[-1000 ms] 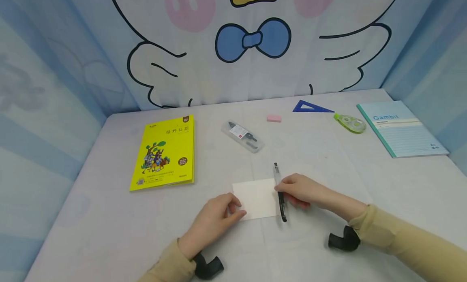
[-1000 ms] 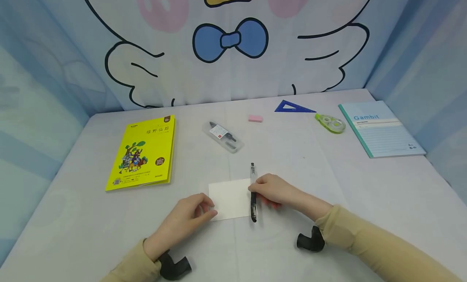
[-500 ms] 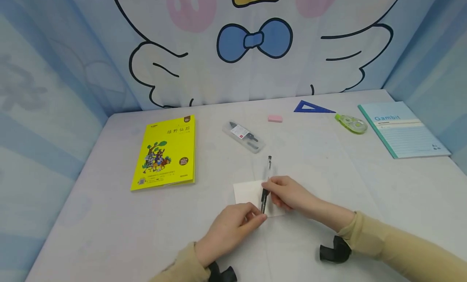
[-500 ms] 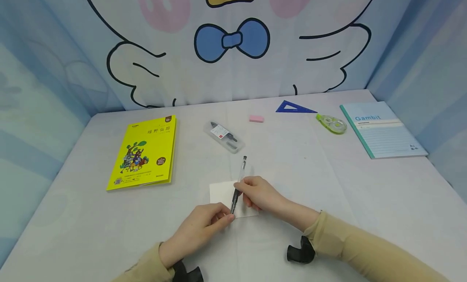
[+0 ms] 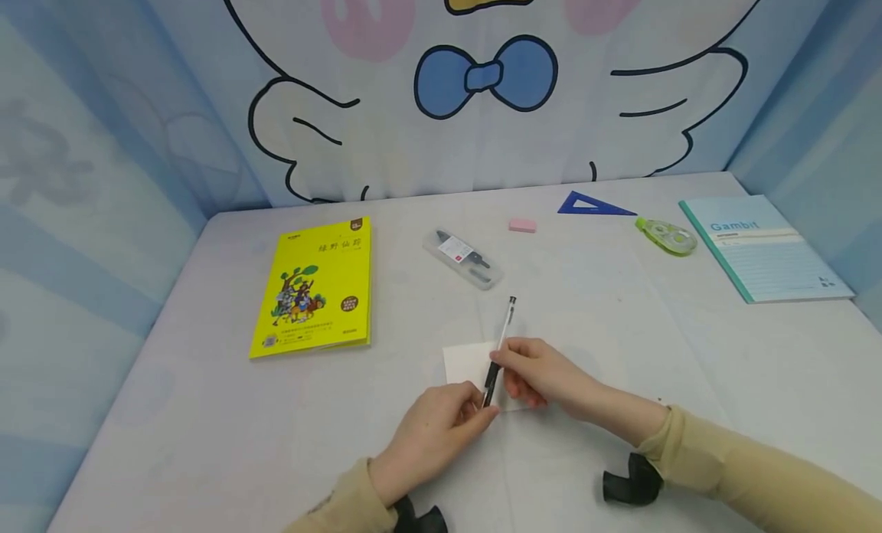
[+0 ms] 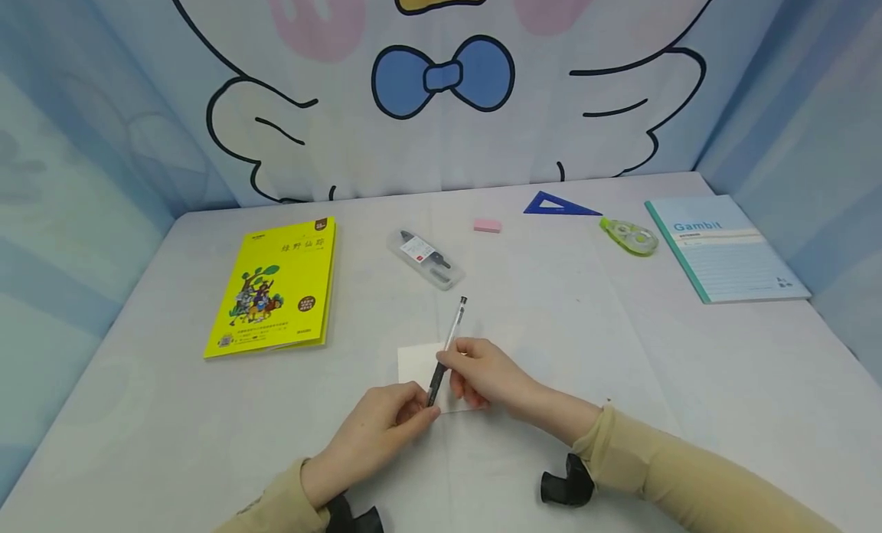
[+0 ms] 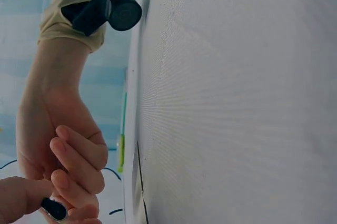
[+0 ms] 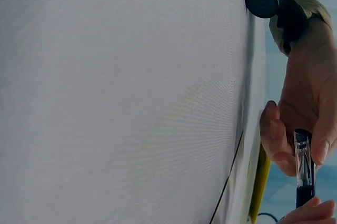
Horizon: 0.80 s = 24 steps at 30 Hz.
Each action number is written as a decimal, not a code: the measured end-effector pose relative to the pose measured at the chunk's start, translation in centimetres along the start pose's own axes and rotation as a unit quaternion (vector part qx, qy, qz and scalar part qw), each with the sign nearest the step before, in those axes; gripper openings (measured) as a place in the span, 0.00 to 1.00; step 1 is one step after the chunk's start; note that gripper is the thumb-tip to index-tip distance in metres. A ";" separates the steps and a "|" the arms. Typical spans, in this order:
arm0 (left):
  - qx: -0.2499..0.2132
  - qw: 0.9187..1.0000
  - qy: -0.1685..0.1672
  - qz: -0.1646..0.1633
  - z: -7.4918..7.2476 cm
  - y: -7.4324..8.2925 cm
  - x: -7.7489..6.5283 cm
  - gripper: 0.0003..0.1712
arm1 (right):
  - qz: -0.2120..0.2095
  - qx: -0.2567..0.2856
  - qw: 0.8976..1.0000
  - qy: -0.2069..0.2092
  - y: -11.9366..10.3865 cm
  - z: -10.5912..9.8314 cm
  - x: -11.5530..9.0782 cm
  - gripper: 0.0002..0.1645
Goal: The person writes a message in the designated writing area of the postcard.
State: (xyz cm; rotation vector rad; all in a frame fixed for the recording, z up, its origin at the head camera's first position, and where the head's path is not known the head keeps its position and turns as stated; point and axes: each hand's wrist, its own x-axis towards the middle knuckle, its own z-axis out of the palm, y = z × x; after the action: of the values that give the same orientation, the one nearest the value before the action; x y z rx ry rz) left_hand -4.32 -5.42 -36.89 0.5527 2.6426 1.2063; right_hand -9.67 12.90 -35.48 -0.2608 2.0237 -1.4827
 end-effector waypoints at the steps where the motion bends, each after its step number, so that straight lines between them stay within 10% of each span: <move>1: 0.003 1.000 0.003 0.003 0.0 0.0 0.0 0.12 | 0.000 0.012 1.000 -0.006 0.0 0.0 0.0 0.19; 10: 0.037 0.999 0.019 0.013 -0.5 -0.1 -0.3 0.09 | -0.025 0.062 0.996 -0.066 0.2 -0.2 0.2 0.12; 24: 0.100 0.993 0.005 -0.068 -2.8 -1.6 0.1 0.11 | -0.009 0.120 0.992 0.028 0.3 -1.3 0.4 0.10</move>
State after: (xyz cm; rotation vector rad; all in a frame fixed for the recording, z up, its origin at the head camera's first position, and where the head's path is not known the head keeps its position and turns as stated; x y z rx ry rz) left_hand -5.68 -8.25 -36.30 0.3890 2.7768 0.9146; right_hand -10.66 13.85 -35.63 -0.1398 1.8648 -1.7437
